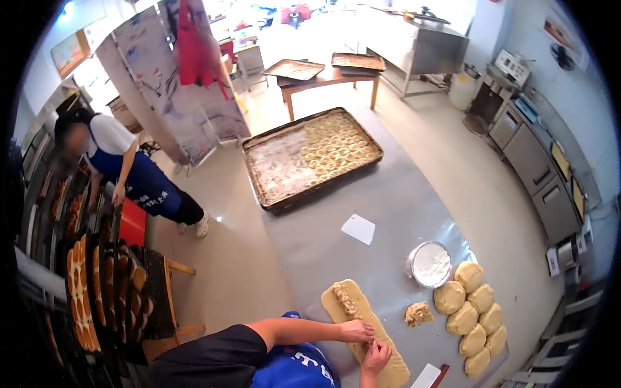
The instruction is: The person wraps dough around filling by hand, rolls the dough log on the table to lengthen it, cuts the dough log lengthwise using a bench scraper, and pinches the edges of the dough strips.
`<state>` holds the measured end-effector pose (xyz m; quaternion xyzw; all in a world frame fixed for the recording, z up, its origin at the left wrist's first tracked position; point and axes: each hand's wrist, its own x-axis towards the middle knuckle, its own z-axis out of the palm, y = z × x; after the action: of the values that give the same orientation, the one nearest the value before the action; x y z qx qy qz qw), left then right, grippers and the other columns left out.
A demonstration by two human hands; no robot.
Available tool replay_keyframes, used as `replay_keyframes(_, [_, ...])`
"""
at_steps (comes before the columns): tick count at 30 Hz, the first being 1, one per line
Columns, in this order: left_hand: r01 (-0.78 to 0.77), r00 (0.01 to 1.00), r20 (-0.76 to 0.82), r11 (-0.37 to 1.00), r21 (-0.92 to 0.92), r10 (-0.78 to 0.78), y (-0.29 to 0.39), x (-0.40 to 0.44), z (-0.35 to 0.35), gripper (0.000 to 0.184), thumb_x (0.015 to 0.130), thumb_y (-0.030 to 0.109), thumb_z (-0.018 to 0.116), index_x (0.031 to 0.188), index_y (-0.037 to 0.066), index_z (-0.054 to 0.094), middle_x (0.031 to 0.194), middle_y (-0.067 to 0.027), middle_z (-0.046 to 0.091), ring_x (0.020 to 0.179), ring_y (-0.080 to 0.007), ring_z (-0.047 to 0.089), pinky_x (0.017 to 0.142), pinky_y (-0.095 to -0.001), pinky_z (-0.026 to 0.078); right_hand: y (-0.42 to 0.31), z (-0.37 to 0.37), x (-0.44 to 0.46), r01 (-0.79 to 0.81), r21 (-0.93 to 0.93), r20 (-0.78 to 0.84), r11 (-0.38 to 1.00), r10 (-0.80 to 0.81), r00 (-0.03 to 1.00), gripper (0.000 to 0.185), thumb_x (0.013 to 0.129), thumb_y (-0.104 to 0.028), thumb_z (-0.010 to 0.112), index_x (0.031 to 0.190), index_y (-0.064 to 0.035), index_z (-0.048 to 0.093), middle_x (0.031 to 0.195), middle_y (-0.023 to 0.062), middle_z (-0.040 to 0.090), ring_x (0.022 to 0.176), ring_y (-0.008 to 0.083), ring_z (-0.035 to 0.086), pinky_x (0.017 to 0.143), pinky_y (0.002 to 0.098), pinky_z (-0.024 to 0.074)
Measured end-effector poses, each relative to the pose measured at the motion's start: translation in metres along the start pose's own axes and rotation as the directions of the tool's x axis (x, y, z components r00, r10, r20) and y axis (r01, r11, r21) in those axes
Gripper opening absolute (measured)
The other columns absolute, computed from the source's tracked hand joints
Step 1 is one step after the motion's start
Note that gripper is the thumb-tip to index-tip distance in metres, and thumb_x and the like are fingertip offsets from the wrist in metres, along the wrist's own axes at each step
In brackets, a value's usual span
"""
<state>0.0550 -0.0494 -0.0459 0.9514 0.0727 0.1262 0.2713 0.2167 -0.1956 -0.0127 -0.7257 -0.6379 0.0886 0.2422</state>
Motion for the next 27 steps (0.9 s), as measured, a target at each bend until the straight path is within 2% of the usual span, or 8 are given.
replay_keyframes(6, [-0.062, 0.944, -0.313, 0.988, 0.144, 0.105, 0.008, -0.004, 0.001, 0.026, 0.089, 0.019, 0.068, 0.112, 0.007, 0.071, 0.114, -0.007, 0.074, 0.115, -0.0277, 0.071, 0.095, -0.0406, 0.06, 0.0, -0.004, -0.026, -0.082, -0.052, -0.122, 0.995, 0.075, 0.99, 0.041, 0.103, -0.04, 0.068, 0.12, -0.0051, 0.081, 0.108, 0.0121, 0.066, 0.102, 0.0367, 0.06, 0.093, 0.0525, 0.0487])
replay_keyframes(10, [0.101, 0.995, -0.019, 0.99, 0.095, -0.1, 0.006, -0.001, 0.003, 0.033, 0.091, 0.021, 0.069, 0.122, 0.01, 0.073, 0.115, -0.0066, 0.074, 0.115, -0.0259, 0.072, 0.078, -0.0396, 0.064, 0.009, 0.003, -0.028, -0.1, -0.179, -0.112, 0.979, 0.08, 0.99, 0.043, 0.1, -0.04, 0.072, 0.127, -0.0075, 0.08, 0.122, 0.0206, 0.068, 0.116, 0.0426, 0.061, 0.104, 0.0551, 0.0471])
replay_keyframes(11, [0.158, 0.976, 0.135, 0.981, 0.112, -0.173, 0.015, 0.004, -0.021, 0.045, 0.086, 0.025, 0.077, 0.128, 0.009, 0.071, 0.124, -0.0082, 0.073, 0.123, -0.0279, 0.07, 0.083, -0.0412, 0.064, 0.005, -0.003, -0.026, -0.128, -0.117, -0.118, 0.985, 0.114, 0.986, 0.058, 0.1, -0.05, 0.072, 0.138, -0.0063, 0.074, 0.132, 0.0234, 0.066, 0.121, 0.0446, 0.061, 0.106, 0.0545, 0.0475])
replay_keyframes(12, [0.109, 0.993, -0.054, 0.994, -0.003, -0.109, 0.017, -0.004, -0.031, 0.064, 0.08, 0.027, 0.086, 0.138, 0.008, 0.065, 0.139, -0.0115, 0.068, 0.135, -0.0315, 0.064, 0.1, -0.0433, 0.061, -0.012, -0.022, -0.012, -0.203, 0.04, -0.111, 0.978, 0.207, 0.972, 0.071, 0.098, -0.055, 0.072, 0.147, -0.0047, 0.066, 0.134, 0.0231, 0.065, 0.121, 0.045, 0.061, 0.106, 0.0532, 0.0487])
replay_keyframes(14, [0.199, 0.972, -0.074, 0.946, -0.257, -0.224, 0.029, -0.011, -0.057, 0.083, 0.08, 0.027, 0.091, 0.153, 0.006, 0.057, 0.157, -0.0161, 0.059, 0.147, -0.0349, 0.055, 0.123, -0.0447, 0.046, -0.012, -0.038, 0.007, -0.257, 0.058, -0.154, 0.965, 0.263, 0.953, 0.064, 0.098, -0.039, 0.078, 0.149, -0.0023, 0.062, 0.13, 0.0218, 0.066, 0.122, 0.0442, 0.061, 0.107, 0.0516, 0.0494])
replay_keyframes(17, [0.239, 0.945, -0.17, 0.945, -0.222, -0.279, 0.04, -0.02, -0.097, 0.063, 0.088, 0.024, 0.087, 0.144, 0.004, 0.067, 0.142, -0.0191, 0.071, 0.136, -0.0343, 0.066, 0.117, -0.0443, 0.052, 0.007, -0.027, 0.04, -0.4, 0.086, -0.236, 0.912, 0.409, 0.881, 0.065, 0.094, -0.02, 0.081, 0.152, -0.0018, 0.059, 0.135, 0.0213, 0.064, 0.124, 0.044, 0.06, 0.109, 0.0519, 0.0485])
replay_keyframes(22, [0.449, 0.825, -0.152, 0.794, -0.409, -0.544, 0.026, -0.051, -0.145, 0.036, 0.096, 0.021, 0.081, 0.13, 0.011, 0.078, 0.111, -0.0162, 0.081, 0.097, -0.0363, 0.078, 0.083, -0.0444, 0.063, 0.02, -0.024, 0.142, -0.495, -0.16, -0.33, 0.854, 0.426, 0.843, 0.093, 0.086, -0.033, 0.089, 0.163, -0.0055, 0.044, 0.155, 0.0238, 0.049, 0.138, 0.0461, 0.05, 0.118, 0.062, 0.0376])
replay_keyframes(27, [0.58, 0.753, -0.11, 0.734, -0.354, -0.649, 0.009, -0.091, -0.169, 0.032, 0.096, 0.019, 0.081, 0.127, 0.013, 0.08, 0.105, -0.0168, 0.081, 0.093, -0.0356, 0.078, 0.08, -0.0439, 0.062, 0.055, -0.013, 0.174, -0.191, -0.405, 0.024, 0.894, 0.219, 0.975, 0.092, 0.083, -0.039, 0.091, 0.161, -0.0193, 0.047, 0.147, 0.0194, 0.05, 0.136, 0.0432, 0.05, 0.116, 0.0615, 0.0379])
